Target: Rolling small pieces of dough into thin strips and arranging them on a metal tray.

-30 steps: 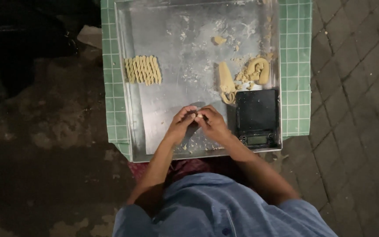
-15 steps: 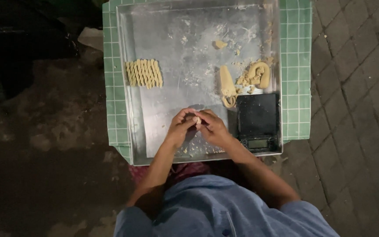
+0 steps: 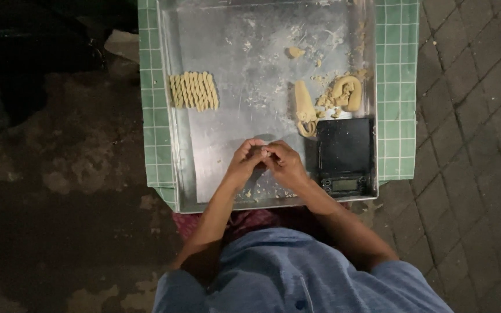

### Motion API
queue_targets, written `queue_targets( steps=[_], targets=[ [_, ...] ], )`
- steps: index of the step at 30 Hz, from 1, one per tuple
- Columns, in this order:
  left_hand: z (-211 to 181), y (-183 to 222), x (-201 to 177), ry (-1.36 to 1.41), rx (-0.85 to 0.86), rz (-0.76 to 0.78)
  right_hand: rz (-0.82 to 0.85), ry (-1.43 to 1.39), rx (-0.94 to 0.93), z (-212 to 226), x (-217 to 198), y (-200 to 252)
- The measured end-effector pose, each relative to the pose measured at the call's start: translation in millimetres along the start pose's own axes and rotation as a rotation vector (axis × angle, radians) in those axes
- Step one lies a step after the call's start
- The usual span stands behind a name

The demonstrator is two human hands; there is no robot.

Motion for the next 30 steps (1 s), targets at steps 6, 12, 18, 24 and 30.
queue_targets(
  steps=[6,12,18,24,30],
  targets=[
    [-0.8,-1.8,-0.8,0.073,0.067,-0.002,0.061,-0.119,0.006,5.3,0.5,0.0],
    [11.1,-5.7,-2.5,0.046,0.09,-0.079,-0.054,-0.153,0.04,-7.2,-7.1,8.0],
    [0.7,-1.1,-2.8,-0.125,0.134,-0.149,-0.133,-0.1,0.037,-3.4,-15.4,11.8],
    [-1.4,4.1,-4.7,-0.194,0.168,-0.157,-0.072,0.028,-0.033,9.6,-11.0,11.7],
    [-9.1,8.1,-2.2,-0.144,0.201,-0.125,-0.053,-0.09,0.016,-12.6,-10.3,16.8]
  ],
)
Point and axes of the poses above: each hand's wrist, its own y-axis away from the middle knuckle, its own x-axis out of the palm, z = x × y, the point moved 10 cm from there along -y, towards the middle knuckle, and after that the axes turned 9 degrees about -y, right-handed, at the moved point
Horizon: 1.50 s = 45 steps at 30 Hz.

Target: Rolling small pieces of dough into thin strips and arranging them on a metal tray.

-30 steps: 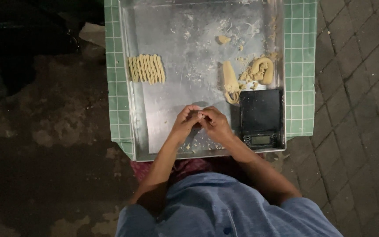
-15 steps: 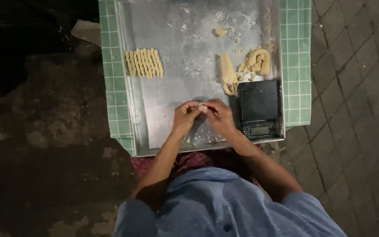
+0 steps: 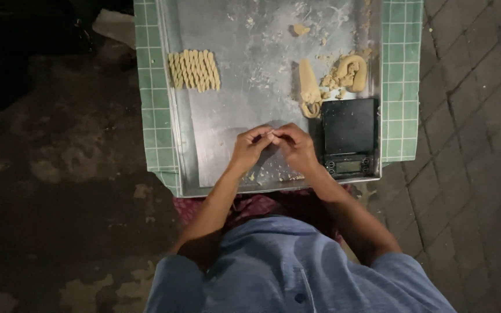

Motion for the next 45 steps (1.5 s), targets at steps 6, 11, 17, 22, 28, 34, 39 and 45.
queue_targets(
  steps=[6,11,17,22,28,34,39,45],
  targets=[
    [-16.9,-1.2,5.9,0.081,0.052,0.045,0.005,-0.054,-0.021,5.4,2.3,-8.4],
    [-8.9,-3.3,3.6,-0.035,0.04,0.04,-0.007,-0.03,0.009,-2.9,-1.1,-3.5],
    [-14.8,0.2,6.8,-0.095,0.07,0.065,-0.038,-0.075,0.161,-15.2,-6.0,9.6],
    [-13.6,5.9,12.5,0.014,0.089,0.114,-0.08,-0.042,0.181,1.8,-5.0,19.2],
    [-9.8,6.9,15.2,0.141,0.162,0.14,-0.199,0.011,0.237,-7.5,-8.6,28.1],
    [5.3,-2.0,0.9,0.13,0.167,0.06,-0.149,-0.028,0.235,1.9,4.6,18.1],
    [5.5,-7.8,-4.0,0.102,0.122,-0.016,-0.163,-0.057,0.235,-22.2,-1.8,13.2],
    [5.8,-6.7,-6.9,0.074,0.028,-0.027,-0.051,0.007,0.094,-7.1,-5.2,-5.9]
  ],
)
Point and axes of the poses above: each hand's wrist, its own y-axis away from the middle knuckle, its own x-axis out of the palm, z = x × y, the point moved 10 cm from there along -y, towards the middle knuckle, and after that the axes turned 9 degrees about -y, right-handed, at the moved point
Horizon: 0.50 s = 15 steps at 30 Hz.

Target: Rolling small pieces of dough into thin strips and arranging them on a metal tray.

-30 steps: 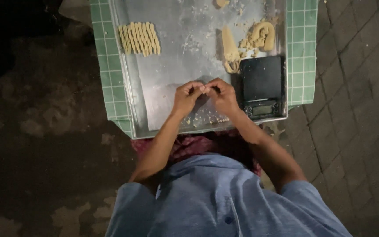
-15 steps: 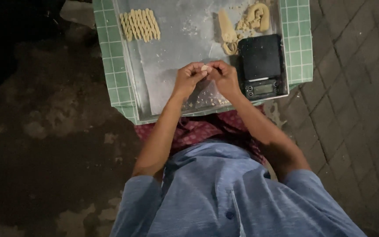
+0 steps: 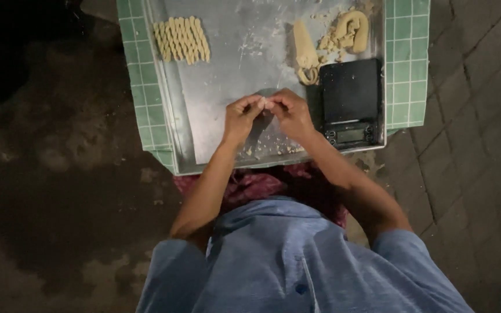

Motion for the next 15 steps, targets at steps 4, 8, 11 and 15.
queue_targets(
  steps=[4,8,11,15],
  targets=[
    [-3.6,2.7,5.1,-0.05,0.048,0.046,0.01,-0.164,0.082,-33.9,-4.3,6.5],
    [-10.8,5.7,10.1,-0.012,0.127,0.102,-0.06,-0.274,0.234,-44.8,-2.9,7.5],
    [-15.7,6.9,9.3,-0.005,0.118,0.107,-0.061,-0.279,0.266,-50.7,-3.7,8.1],
    [-27.5,4.8,10.3,-0.036,0.119,0.087,-0.088,-0.301,0.255,-50.6,-2.1,7.5]
  ],
)
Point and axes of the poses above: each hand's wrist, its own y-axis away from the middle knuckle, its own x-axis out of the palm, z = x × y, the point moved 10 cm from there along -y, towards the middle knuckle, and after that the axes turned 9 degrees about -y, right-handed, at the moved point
